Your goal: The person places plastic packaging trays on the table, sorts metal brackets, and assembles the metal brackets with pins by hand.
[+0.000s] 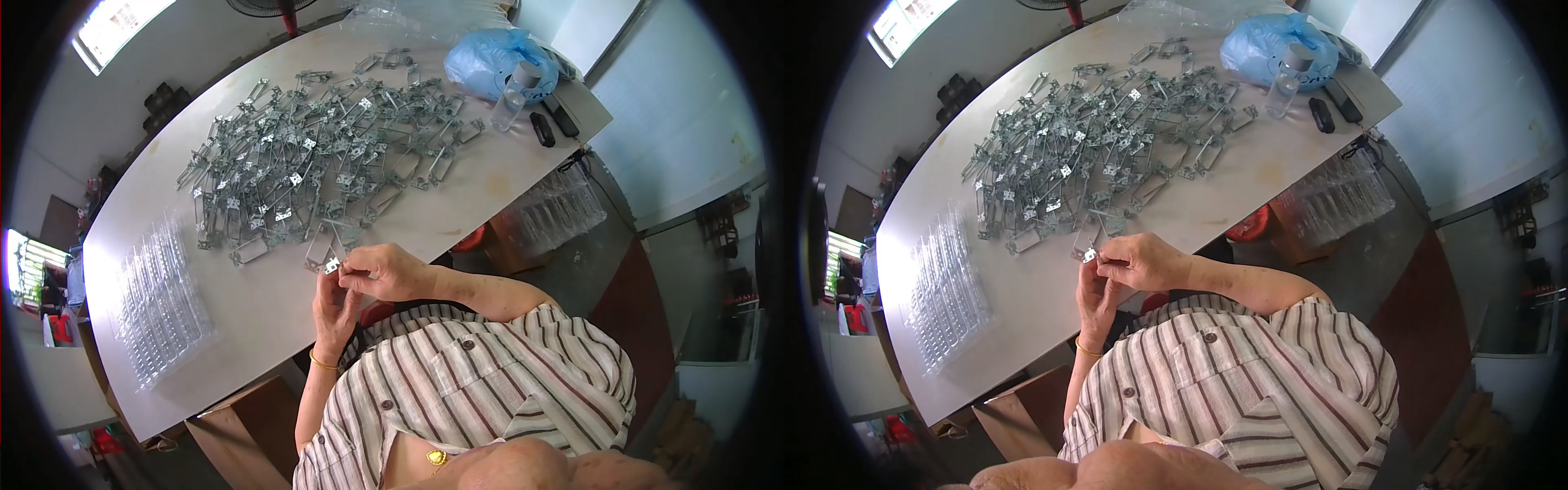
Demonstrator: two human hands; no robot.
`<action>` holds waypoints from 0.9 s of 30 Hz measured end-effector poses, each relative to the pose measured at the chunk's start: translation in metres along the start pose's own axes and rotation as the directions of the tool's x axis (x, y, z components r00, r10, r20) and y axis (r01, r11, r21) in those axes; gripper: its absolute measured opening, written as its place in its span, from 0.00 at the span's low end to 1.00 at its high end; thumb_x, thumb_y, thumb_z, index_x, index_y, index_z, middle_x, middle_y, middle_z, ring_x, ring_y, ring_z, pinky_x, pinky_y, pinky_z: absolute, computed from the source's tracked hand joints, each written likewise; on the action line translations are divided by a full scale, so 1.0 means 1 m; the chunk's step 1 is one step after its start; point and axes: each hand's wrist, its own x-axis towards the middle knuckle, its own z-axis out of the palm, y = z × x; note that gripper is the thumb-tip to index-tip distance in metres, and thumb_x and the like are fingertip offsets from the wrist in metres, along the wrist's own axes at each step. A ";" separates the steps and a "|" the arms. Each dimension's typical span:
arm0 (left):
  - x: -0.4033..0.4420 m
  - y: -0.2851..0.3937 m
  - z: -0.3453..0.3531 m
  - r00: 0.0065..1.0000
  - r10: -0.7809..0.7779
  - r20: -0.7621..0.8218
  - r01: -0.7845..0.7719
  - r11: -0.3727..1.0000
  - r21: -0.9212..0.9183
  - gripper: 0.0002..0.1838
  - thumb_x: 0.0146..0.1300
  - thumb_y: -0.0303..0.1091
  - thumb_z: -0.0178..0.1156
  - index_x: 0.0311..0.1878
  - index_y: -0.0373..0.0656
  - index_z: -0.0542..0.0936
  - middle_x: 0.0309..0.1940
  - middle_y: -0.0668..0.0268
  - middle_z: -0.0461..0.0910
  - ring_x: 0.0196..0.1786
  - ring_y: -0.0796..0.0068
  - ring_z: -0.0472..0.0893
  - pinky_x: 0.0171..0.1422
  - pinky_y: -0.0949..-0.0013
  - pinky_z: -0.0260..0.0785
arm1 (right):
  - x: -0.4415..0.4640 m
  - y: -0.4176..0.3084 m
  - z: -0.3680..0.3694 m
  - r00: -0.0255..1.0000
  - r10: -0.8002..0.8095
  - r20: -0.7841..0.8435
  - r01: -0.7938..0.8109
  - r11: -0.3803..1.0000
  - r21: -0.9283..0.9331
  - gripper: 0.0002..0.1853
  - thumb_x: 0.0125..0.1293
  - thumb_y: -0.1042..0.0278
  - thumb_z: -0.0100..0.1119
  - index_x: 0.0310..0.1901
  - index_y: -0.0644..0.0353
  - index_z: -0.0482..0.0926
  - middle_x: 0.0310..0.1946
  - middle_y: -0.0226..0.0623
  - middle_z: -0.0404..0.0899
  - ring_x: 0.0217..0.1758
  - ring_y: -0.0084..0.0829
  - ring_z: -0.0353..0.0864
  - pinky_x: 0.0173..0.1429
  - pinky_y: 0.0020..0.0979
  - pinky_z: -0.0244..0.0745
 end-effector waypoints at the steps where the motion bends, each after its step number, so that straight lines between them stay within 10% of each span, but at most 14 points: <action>1: 0.000 0.004 0.002 1.000 0.005 -0.006 -0.005 1.000 -0.017 0.24 0.76 0.29 0.64 0.69 0.36 0.70 0.60 0.62 0.78 0.61 0.73 0.79 0.68 0.68 0.71 | 0.000 -0.001 0.000 1.000 -0.009 -0.001 0.009 1.000 0.007 0.07 0.70 0.72 0.69 0.46 0.64 0.85 0.39 0.42 0.87 0.42 0.40 0.89 0.46 0.36 0.83; 14: -0.003 0.008 0.000 0.999 -0.035 0.002 0.035 0.999 0.031 0.22 0.79 0.33 0.61 0.69 0.36 0.70 0.57 0.66 0.77 0.58 0.76 0.76 0.66 0.71 0.69 | -0.002 -0.009 -0.007 0.999 0.032 0.035 -0.031 0.999 -0.021 0.08 0.71 0.71 0.68 0.48 0.63 0.84 0.41 0.43 0.87 0.43 0.39 0.89 0.46 0.36 0.84; 27: 0.000 0.012 0.002 0.997 -0.069 -0.035 0.073 0.986 0.148 0.21 0.78 0.34 0.60 0.68 0.35 0.72 0.42 0.71 0.75 0.42 0.83 0.71 0.50 0.77 0.65 | -0.001 0.032 -0.153 0.862 -0.128 -0.490 -0.216 0.782 -0.585 0.05 0.71 0.66 0.64 0.41 0.57 0.81 0.33 0.42 0.84 0.38 0.48 0.86 0.41 0.45 0.80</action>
